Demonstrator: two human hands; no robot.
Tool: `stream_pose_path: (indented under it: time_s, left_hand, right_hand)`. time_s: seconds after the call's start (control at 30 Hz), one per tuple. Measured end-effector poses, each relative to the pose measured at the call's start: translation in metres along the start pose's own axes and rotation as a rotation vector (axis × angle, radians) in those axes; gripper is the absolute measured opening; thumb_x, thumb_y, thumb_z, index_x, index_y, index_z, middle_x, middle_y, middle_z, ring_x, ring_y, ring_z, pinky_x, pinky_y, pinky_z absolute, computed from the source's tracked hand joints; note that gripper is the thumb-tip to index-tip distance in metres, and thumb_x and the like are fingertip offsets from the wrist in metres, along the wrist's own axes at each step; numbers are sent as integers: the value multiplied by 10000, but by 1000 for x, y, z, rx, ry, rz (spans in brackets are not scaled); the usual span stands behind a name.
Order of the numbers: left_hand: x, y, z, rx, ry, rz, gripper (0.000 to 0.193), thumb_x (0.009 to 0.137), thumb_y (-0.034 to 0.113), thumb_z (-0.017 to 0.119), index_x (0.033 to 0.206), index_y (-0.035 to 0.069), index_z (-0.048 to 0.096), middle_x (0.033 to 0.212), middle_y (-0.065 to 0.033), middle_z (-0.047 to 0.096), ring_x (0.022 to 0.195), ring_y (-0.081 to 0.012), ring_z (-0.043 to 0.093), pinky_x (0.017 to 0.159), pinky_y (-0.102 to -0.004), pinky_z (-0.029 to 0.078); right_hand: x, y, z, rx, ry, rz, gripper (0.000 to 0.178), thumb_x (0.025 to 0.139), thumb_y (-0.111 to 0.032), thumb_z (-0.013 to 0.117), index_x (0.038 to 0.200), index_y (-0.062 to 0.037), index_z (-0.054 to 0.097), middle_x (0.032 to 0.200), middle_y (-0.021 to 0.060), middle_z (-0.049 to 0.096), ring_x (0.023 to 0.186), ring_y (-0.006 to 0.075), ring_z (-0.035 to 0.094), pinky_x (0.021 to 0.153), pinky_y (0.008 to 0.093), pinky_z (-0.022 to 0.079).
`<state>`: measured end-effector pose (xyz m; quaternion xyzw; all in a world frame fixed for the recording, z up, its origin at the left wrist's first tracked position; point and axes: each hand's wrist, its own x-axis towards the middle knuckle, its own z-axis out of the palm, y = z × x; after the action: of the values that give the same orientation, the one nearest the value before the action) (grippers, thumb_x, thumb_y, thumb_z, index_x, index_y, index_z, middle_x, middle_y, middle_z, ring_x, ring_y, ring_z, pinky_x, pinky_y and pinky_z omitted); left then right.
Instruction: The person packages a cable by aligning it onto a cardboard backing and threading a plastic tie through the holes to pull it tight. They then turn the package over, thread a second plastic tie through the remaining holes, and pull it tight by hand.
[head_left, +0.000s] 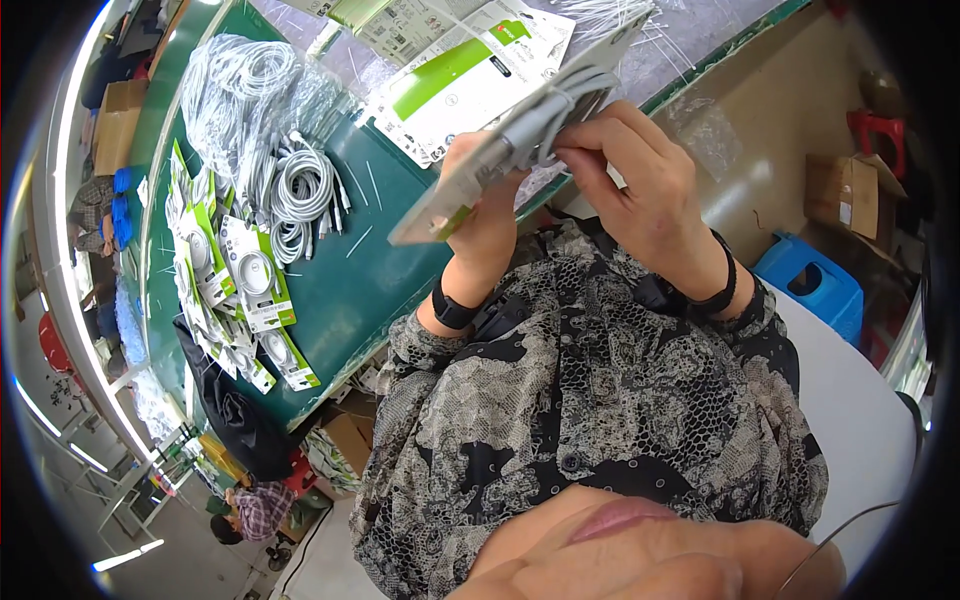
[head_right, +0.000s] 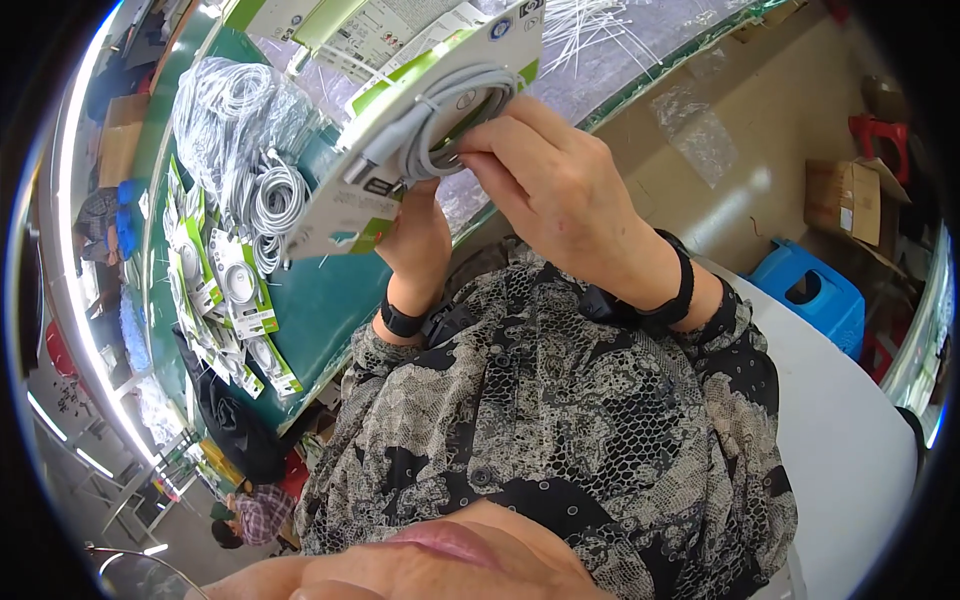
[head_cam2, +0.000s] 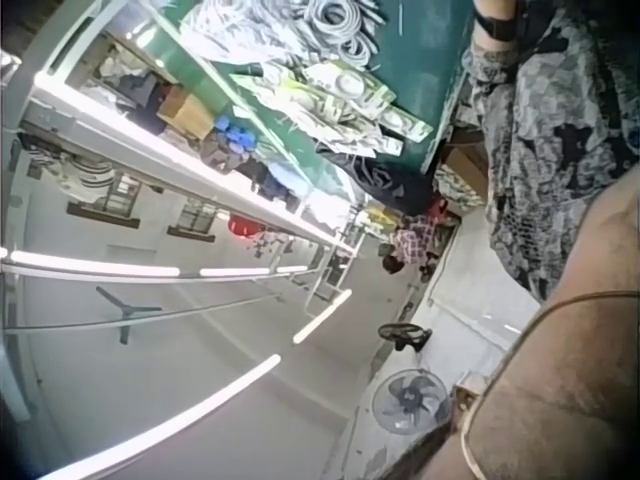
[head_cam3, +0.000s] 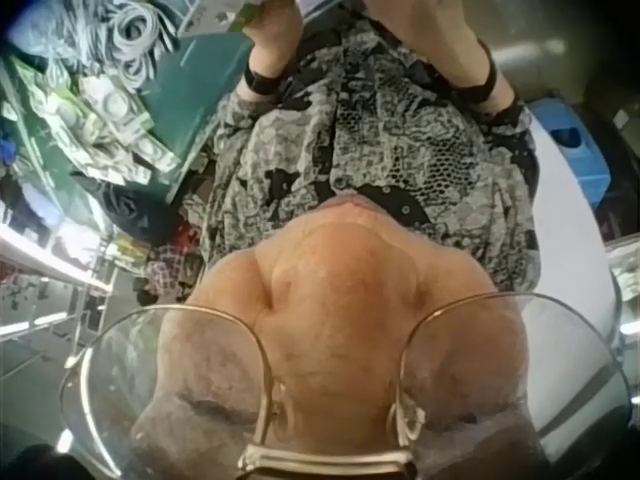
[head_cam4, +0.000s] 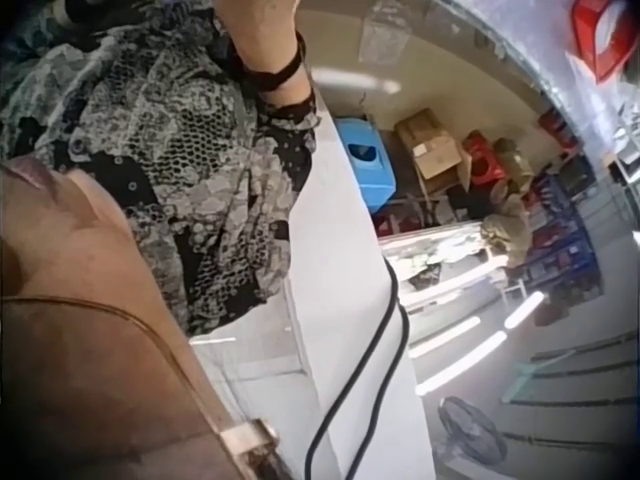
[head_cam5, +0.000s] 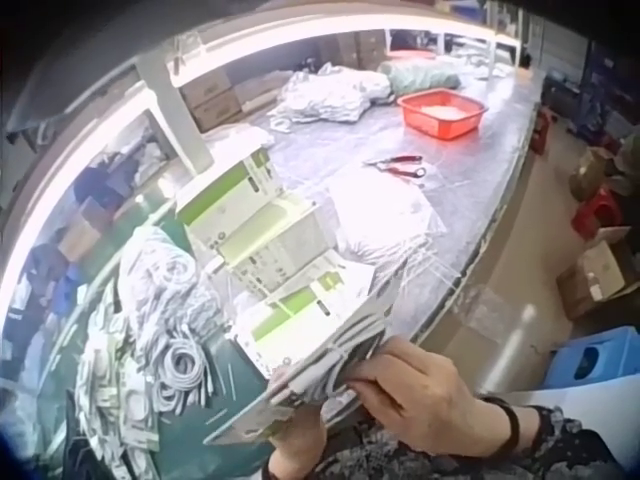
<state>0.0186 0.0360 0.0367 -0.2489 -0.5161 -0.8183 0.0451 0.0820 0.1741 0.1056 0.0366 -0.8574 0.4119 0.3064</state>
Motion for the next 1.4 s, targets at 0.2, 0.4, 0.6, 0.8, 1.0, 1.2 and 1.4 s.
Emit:
stream_pose_path:
  time_s: [0.2, 0.4, 0.6, 0.8, 1.0, 1.2, 1.4]
  left_hand:
    - [14, 14, 5, 216, -267, 366, 417, 728, 0, 725, 1125, -10, 597, 984, -175, 592, 991, -369, 624, 862, -420, 538]
    - [8, 24, 4, 333, -338, 413, 393, 670, 3, 754, 1050, 17, 656, 1048, -162, 568, 1038, -375, 602, 898, -418, 525]
    - [11, 20, 3, 351, -355, 439, 407, 643, 4, 762, 1040, 35, 675, 1065, -151, 561, 1046, -372, 598, 910, -417, 517]
    - [10, 17, 2, 367, -321, 399, 409, 640, -1, 755, 1039, 47, 684, 1064, -139, 566, 1032, -359, 607, 901, -411, 523]
    - [10, 15, 0, 450, -381, 488, 405, 634, 13, 755, 1032, 44, 687, 1055, -142, 569, 1014, -347, 619, 883, -403, 536]
    - [9, 19, 3, 447, -355, 453, 396, 646, 20, 742, 1038, 32, 685, 1044, -150, 576, 996, -344, 629, 875, -391, 541]
    - [13, 23, 2, 498, -452, 482, 391, 651, 26, 736, 1037, -1, 678, 1010, -162, 593, 972, -341, 640, 851, -373, 550]
  right_hand:
    - [-8, 6, -4, -47, 0, -15, 207, 773, 6, 657, 972, -19, 608, 870, 125, 602, 717, 303, 618, 586, 347, 502]
    - [-19, 7, -9, -91, -41, -67, 316, 736, -21, 678, 1040, -2, 594, 949, 151, 608, 790, 338, 623, 643, 366, 514]
    - [-20, 12, -5, -26, -39, -52, 349, 706, -43, 704, 1032, -4, 588, 976, 152, 624, 845, 345, 625, 697, 378, 518]
    - [-23, 18, -5, -53, -77, -28, 356, 699, -46, 714, 1030, -10, 588, 970, 147, 634, 854, 337, 629, 706, 381, 522]
    - [-37, 26, 2, 286, -87, 354, 351, 696, -71, 725, 1019, -16, 598, 961, 138, 639, 839, 329, 633, 690, 371, 522]
    - [-21, 25, -4, -141, -85, -166, 332, 694, -91, 728, 992, -10, 607, 941, 127, 642, 804, 310, 638, 671, 367, 518]
    - [-35, 32, -3, -92, -33, -121, 333, 686, -96, 734, 978, -2, 605, 896, 106, 635, 783, 300, 638, 638, 347, 514]
